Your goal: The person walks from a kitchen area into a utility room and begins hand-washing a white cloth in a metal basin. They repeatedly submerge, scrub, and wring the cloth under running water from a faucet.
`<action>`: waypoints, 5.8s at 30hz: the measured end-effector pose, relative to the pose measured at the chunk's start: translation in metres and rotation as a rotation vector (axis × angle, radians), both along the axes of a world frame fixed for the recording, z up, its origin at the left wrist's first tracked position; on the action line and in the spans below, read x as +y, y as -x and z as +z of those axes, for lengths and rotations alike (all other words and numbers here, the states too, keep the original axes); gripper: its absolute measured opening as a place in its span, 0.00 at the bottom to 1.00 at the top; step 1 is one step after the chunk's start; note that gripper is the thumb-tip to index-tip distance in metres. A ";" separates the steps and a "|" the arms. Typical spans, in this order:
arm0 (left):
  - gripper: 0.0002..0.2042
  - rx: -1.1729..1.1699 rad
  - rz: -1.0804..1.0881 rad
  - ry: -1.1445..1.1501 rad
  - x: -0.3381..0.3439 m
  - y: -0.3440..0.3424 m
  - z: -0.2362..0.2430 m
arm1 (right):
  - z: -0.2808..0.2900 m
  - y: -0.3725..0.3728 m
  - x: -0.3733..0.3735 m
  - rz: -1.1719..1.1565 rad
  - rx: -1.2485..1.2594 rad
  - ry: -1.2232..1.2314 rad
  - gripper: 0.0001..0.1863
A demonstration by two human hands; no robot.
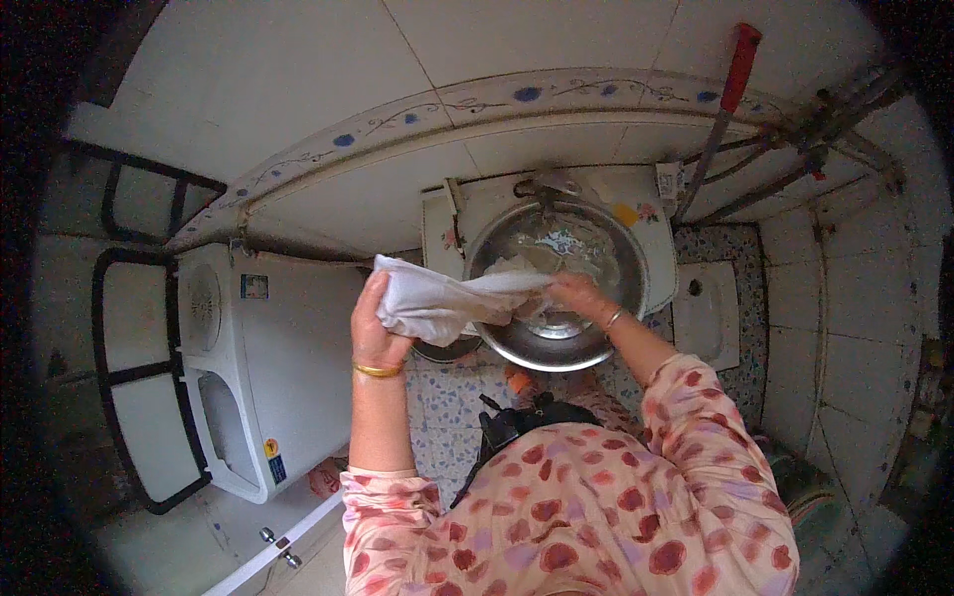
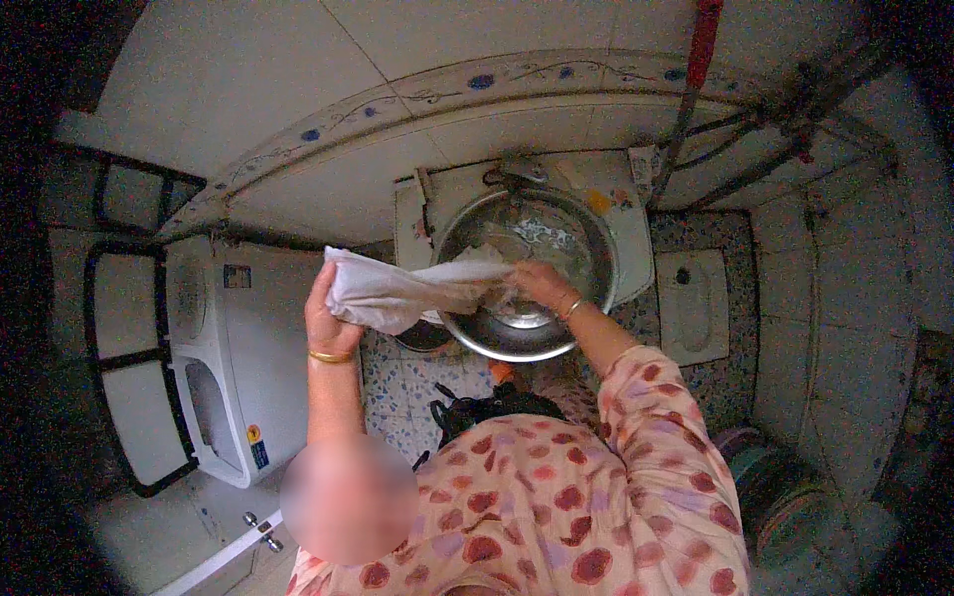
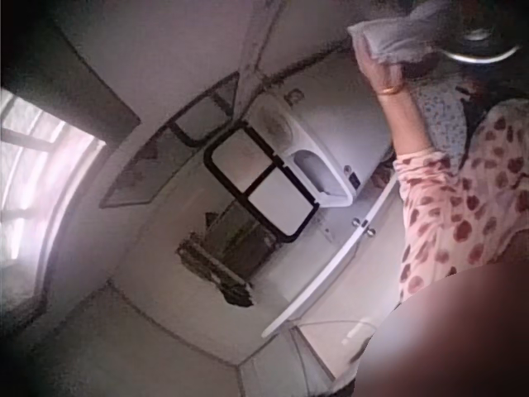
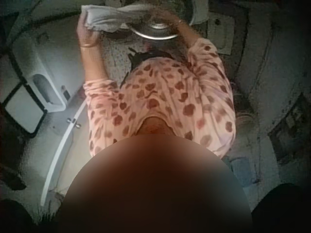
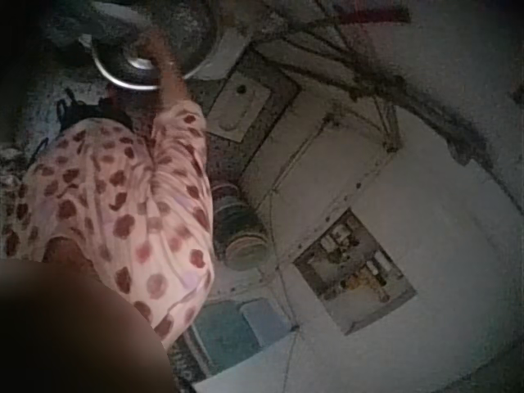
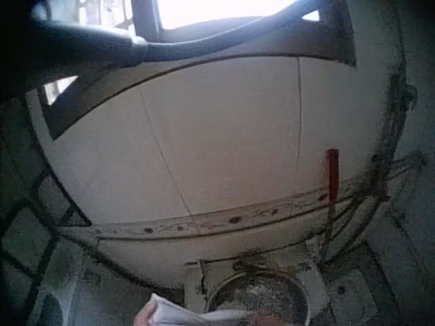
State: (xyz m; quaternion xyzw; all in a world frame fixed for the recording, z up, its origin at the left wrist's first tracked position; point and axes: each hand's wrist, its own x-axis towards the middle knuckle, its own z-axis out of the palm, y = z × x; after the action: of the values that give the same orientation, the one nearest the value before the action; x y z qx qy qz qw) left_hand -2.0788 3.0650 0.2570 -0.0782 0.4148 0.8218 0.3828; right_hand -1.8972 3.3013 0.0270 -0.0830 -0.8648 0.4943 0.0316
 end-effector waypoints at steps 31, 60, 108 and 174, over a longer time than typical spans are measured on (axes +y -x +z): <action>0.17 -0.254 -0.020 -0.074 0.036 -0.013 -0.146 | 0.151 0.038 -0.103 0.075 0.265 0.022 0.13; 0.28 0.912 -0.497 0.904 0.082 -0.004 -0.215 | -0.030 0.028 0.085 -0.316 -0.185 -0.357 0.25; 0.33 1.026 -1.035 0.742 0.073 -0.058 -0.175 | 0.134 0.051 -0.004 -0.583 0.204 1.377 0.11; 0.19 -0.360 -0.023 -0.099 0.092 -0.064 -0.191 | 0.096 0.061 -0.057 -0.351 0.328 -0.069 0.26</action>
State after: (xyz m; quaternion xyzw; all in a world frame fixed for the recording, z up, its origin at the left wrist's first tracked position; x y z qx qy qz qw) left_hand -2.0145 3.1571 0.0662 -0.2000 0.2994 0.8096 0.4636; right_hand -1.9577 3.2439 0.1233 -0.1494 -0.8369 0.4582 0.2596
